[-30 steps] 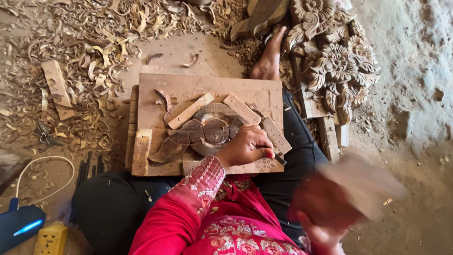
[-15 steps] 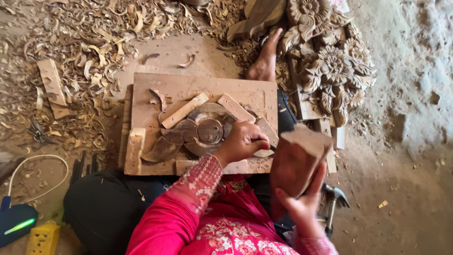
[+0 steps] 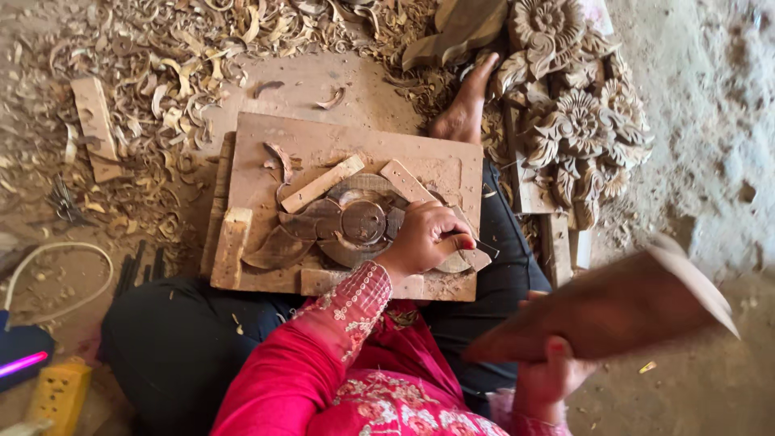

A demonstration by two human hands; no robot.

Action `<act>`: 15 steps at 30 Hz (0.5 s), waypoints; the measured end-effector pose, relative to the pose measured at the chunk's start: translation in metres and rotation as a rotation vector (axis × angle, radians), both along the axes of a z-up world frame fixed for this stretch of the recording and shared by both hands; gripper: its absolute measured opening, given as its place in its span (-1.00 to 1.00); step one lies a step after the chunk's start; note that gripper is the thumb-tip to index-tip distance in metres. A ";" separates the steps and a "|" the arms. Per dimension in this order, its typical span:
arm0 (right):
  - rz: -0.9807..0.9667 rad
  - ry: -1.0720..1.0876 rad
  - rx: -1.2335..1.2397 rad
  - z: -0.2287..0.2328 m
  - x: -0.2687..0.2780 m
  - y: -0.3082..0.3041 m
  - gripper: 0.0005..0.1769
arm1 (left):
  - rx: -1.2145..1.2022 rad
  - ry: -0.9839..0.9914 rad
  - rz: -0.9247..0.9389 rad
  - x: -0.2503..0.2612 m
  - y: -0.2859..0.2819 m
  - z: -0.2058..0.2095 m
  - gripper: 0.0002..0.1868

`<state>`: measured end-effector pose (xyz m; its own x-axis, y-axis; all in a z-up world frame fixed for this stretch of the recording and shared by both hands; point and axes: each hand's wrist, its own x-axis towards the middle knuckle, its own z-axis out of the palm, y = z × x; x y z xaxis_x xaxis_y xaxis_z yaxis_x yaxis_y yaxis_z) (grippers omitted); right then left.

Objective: The person carves a floral design into a wooden board using a chisel and a wooden mallet. They repeatedly position the chisel and strike it to remove wood shavings, gradually shaping the pattern.

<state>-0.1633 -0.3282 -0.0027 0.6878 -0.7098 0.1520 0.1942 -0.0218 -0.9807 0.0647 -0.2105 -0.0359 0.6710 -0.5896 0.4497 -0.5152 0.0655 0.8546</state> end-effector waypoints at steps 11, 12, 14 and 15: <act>-0.215 -0.301 0.541 0.015 0.012 -0.019 0.20 | -0.004 0.041 0.044 0.002 -0.005 0.004 -0.76; -0.120 -0.119 0.304 0.017 0.014 -0.020 0.26 | -0.029 0.042 0.050 0.002 -0.003 0.005 -0.76; 0.059 0.223 -0.176 0.018 0.021 -0.021 0.38 | -0.017 -0.038 0.104 0.006 -0.004 0.007 -0.75; 0.064 0.237 -0.182 0.021 0.019 -0.021 0.35 | -0.007 -0.068 0.125 0.004 -0.005 0.006 -0.74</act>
